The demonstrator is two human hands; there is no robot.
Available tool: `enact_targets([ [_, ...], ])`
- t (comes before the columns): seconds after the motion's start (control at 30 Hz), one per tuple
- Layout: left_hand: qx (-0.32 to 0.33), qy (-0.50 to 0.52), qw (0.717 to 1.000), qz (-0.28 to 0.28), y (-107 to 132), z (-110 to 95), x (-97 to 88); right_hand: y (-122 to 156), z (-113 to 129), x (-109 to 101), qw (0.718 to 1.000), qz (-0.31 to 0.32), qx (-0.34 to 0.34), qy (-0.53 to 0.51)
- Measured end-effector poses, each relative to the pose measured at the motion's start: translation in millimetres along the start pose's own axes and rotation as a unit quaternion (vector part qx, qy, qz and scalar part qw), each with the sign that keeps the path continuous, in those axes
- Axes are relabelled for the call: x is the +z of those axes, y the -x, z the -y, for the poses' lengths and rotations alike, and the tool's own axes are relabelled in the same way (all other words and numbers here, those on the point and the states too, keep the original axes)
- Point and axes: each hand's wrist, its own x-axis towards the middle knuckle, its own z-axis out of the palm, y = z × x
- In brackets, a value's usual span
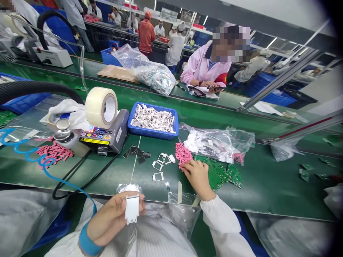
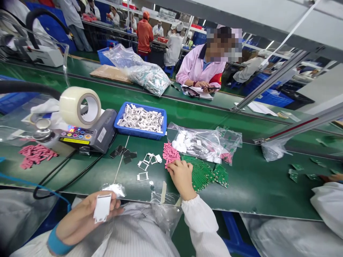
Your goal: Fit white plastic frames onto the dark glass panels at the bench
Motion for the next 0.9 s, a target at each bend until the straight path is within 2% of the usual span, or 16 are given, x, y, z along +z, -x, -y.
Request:
enact_targets([
  [0.13,0.010,-0.012,1.000,-0.002,-4,0,4.5,-13,1,-5,1.000,0.003,-0.026,-0.013],
  [0.2,0.025,-0.018,1.000,-0.004,-4,-1,6.3,-18,11,-14,0.999,-0.007,-0.039,-0.028],
  [0.3,0.048,-0.024,0.998,-0.014,-2,-3,8.4,-16,51,-41,0.988,-0.038,-0.102,-0.110],
  [0.4,0.059,-0.034,0.997,-0.036,0,-5,9.2,-9,108,-69,0.936,-0.087,-0.218,-0.263],
  [0.47,0.062,-0.042,0.996,-0.044,2,-6,8.1,-6,140,-80,0.915,-0.106,-0.267,-0.285],
  [0.53,0.070,-0.043,0.995,-0.047,3,-7,5.4,-6,161,-81,0.915,-0.112,-0.290,-0.256],
  [0.7,0.105,-0.021,0.993,-0.052,7,-7,-3.4,-12,177,-75,0.926,-0.101,-0.323,-0.167],
  [0.9,0.117,-0.005,0.992,-0.046,11,-11,-5.4,-14,185,-75,0.919,-0.106,-0.346,-0.159],
])
